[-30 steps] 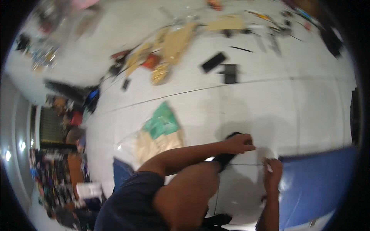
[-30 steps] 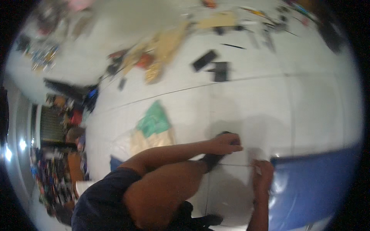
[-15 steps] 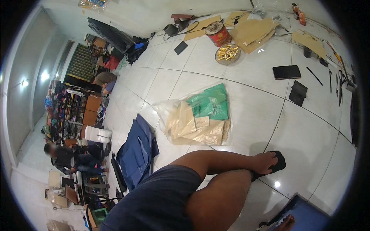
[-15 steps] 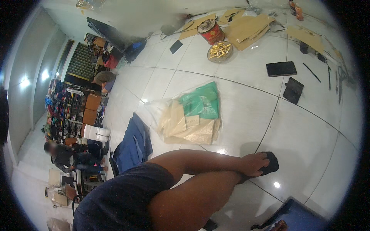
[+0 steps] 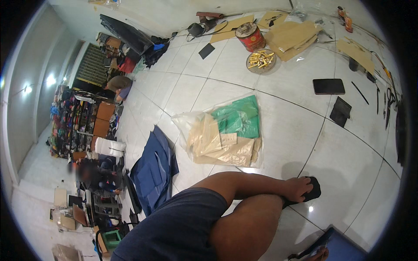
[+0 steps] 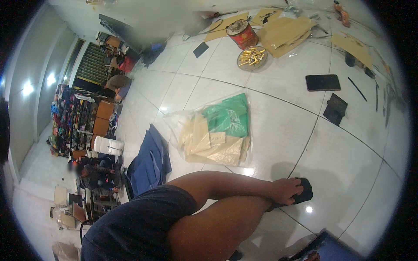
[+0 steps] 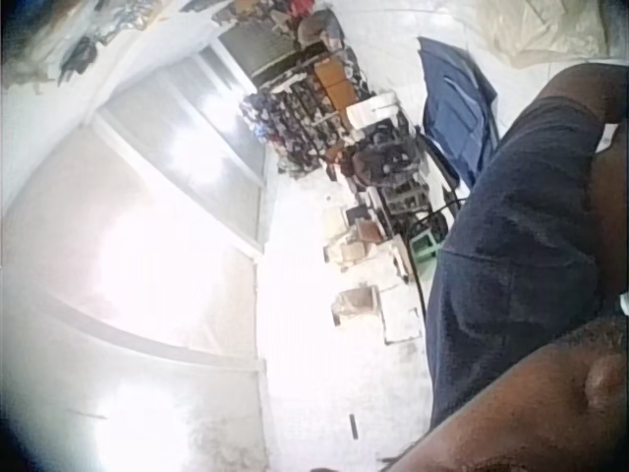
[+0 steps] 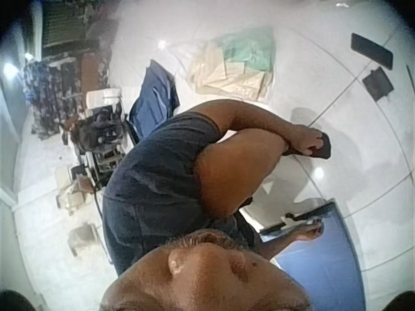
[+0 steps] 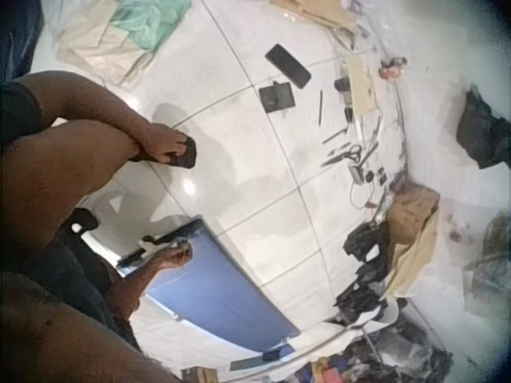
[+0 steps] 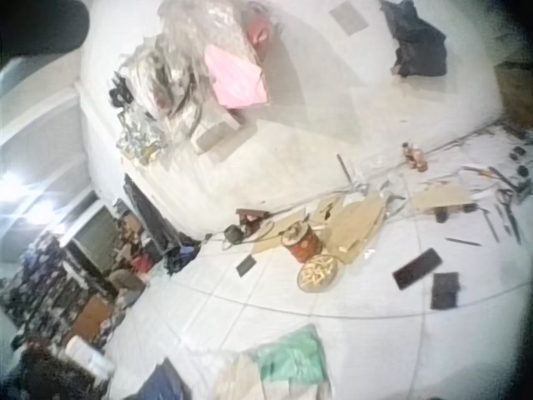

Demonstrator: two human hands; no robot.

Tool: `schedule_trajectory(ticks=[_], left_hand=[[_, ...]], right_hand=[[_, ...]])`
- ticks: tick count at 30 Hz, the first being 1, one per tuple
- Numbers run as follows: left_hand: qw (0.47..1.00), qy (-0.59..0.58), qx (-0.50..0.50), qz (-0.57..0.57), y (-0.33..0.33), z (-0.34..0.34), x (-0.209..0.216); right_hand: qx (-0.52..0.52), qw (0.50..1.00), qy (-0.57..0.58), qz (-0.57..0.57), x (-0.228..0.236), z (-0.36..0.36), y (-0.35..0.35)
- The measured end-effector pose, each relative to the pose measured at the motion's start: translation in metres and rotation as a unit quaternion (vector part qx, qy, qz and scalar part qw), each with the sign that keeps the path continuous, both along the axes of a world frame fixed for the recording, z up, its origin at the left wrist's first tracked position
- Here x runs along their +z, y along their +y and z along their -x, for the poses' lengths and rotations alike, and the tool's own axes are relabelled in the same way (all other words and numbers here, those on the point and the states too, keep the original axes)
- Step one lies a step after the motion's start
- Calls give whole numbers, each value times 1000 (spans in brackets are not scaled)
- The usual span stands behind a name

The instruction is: The person threads a sewing machine and adjusts its internal mechanisms using a small tool, handling thread and fabric pieces in a workspace.

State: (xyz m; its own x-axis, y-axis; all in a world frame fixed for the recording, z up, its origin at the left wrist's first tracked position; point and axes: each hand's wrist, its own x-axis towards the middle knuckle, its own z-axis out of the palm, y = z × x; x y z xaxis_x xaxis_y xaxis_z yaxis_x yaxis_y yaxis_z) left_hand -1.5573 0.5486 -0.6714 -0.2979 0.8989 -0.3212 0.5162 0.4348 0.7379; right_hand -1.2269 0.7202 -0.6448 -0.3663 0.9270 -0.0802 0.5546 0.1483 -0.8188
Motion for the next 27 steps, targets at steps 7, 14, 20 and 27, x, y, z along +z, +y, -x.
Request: schedule_trajectory(ticks=[7,14,20,27], left_hand=[[1000,-3,5,0,1,0,3],[1000,6,11,10,4,-2,6],[1000,8,16,24,5,-3,6],[1000,2,11,29,4,-2,8]], right_hand=[[-24,1000,-8,10,8,23,-3],[24,997,-74,0,10,29,-9],[72,981,-182,4,35,49,-15],[84,976,-199,-17,35,51,-17]])
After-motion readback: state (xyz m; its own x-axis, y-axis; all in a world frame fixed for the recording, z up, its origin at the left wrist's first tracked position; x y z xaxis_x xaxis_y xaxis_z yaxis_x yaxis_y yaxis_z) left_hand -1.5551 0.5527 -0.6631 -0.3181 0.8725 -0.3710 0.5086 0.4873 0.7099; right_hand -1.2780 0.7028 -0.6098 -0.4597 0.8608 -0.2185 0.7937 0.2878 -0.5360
